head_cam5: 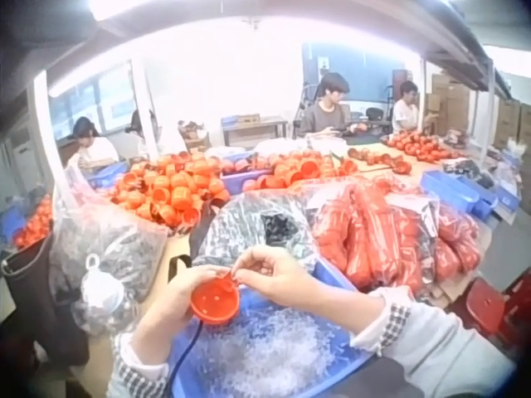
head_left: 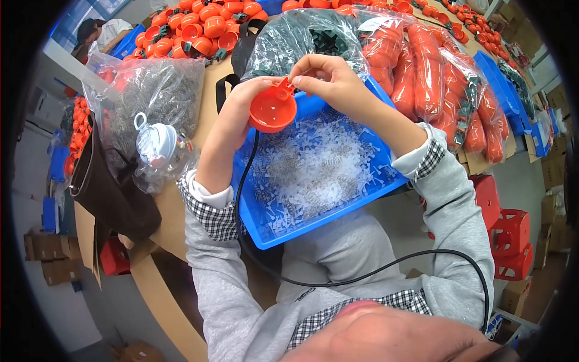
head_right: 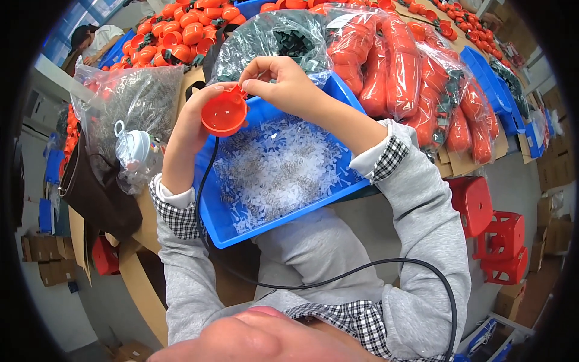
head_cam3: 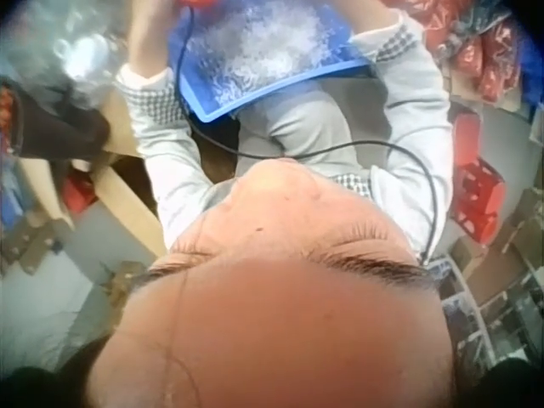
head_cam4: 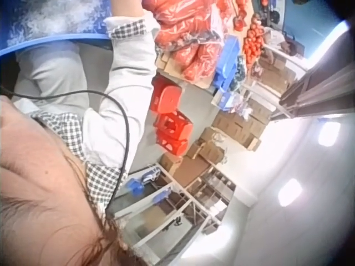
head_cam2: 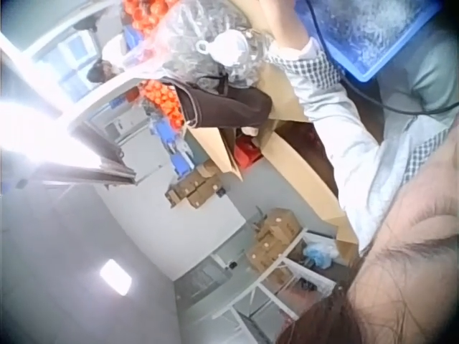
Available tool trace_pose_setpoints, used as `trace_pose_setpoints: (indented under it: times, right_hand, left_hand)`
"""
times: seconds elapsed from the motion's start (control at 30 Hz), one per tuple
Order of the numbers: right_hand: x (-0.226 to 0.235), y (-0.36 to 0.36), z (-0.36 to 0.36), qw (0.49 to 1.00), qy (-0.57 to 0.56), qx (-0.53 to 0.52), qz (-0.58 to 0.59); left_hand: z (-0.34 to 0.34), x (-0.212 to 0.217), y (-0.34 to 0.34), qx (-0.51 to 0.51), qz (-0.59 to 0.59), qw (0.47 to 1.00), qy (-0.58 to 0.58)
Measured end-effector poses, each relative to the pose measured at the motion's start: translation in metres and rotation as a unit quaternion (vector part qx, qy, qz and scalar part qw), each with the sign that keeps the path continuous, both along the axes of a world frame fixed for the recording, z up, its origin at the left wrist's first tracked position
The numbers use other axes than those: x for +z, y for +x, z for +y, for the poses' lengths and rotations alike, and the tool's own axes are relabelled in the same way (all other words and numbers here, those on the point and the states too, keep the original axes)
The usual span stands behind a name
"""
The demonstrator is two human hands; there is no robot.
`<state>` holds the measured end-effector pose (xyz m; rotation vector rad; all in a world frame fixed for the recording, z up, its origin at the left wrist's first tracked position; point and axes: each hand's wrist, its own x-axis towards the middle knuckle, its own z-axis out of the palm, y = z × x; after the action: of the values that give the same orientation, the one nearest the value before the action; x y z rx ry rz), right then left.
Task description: Assembling small black components into red plastic caps while seated in a warehouse environment.
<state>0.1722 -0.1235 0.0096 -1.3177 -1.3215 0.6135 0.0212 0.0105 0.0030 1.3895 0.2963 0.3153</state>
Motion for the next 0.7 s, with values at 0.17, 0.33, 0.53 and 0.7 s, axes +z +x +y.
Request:
trace_pose_setpoints:
  times: [0.17,0.33,0.53,0.7]
  right_hand:
    - [-0.001,-0.002,0.002,1.0,-0.005,-0.005,0.0]
    - [-0.006,0.001,0.003,1.0,-0.009,0.005,-0.028]
    - [-0.006,-0.002,0.002,0.998,-0.04,-0.003,0.052]
    - [-0.006,-0.002,0.001,0.992,-0.064,0.023,0.109]
  left_hand:
    - [0.0,0.002,-0.004,-0.009,-0.007,1.0,0.017]
    - [-0.005,0.004,-0.004,-0.01,-0.005,0.999,0.037]
    - [-0.009,0.006,-0.005,0.008,-0.01,0.999,0.042]
    - [-0.009,0.004,-0.006,-0.042,-0.051,0.994,0.085]
